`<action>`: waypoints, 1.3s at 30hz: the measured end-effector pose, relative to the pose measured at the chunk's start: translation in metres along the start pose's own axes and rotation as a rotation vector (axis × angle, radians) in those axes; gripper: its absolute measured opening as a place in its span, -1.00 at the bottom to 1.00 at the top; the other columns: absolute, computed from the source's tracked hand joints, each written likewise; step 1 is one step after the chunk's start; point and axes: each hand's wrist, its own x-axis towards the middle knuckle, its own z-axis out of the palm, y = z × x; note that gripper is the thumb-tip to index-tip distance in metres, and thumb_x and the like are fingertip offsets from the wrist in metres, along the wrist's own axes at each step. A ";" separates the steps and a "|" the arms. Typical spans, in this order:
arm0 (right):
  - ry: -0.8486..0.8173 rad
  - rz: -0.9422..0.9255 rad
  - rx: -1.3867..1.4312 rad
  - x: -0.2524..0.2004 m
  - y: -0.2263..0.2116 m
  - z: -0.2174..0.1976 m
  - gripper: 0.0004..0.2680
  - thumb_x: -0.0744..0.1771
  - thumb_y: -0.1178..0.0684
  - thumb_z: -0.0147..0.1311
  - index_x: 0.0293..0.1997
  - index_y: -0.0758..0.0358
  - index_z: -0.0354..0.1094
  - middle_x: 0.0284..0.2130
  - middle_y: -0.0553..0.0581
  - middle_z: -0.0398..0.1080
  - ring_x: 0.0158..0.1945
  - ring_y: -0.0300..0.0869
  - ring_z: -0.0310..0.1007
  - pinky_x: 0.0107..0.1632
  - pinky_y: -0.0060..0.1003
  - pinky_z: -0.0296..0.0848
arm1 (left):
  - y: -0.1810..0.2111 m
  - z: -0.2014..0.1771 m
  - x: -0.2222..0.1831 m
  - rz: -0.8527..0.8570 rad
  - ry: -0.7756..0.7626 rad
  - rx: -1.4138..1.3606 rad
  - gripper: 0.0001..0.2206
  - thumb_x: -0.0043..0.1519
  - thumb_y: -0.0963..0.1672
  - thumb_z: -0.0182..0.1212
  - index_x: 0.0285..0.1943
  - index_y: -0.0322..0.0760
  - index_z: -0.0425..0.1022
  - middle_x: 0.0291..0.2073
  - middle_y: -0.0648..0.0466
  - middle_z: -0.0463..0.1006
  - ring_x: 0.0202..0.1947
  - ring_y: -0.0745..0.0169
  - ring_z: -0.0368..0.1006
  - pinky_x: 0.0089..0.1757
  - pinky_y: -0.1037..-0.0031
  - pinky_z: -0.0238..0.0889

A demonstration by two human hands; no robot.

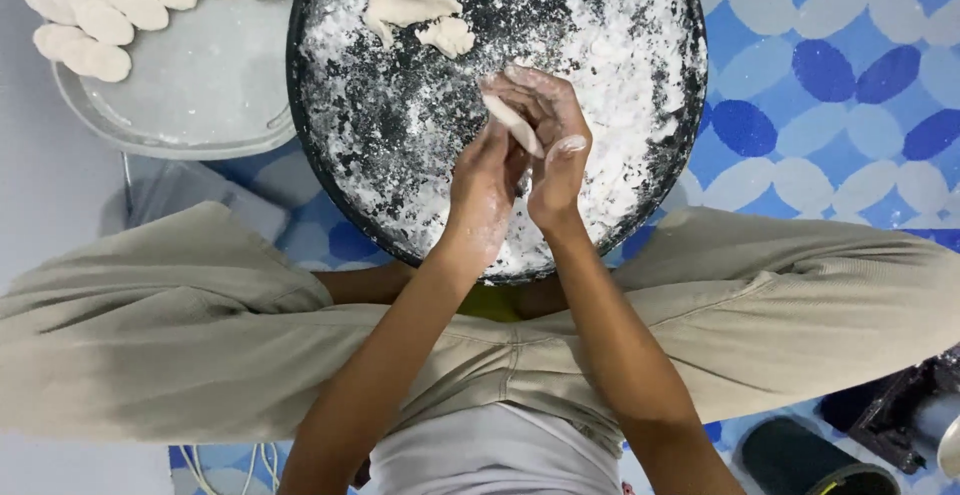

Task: Shaping small pieces of dough into balls by hand on a floured tray while sitting on the floor.

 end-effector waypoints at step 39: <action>0.276 0.360 0.473 0.025 -0.023 -0.022 -0.39 0.32 0.12 0.17 0.51 0.30 -0.16 0.23 0.39 0.30 0.12 -0.04 0.46 0.09 -0.24 0.59 | 0.015 -0.044 -0.009 0.096 -0.048 0.725 -0.65 0.26 -0.19 0.14 0.25 -0.28 0.39 0.18 -0.07 0.50 0.17 0.06 0.46 0.26 0.14 0.25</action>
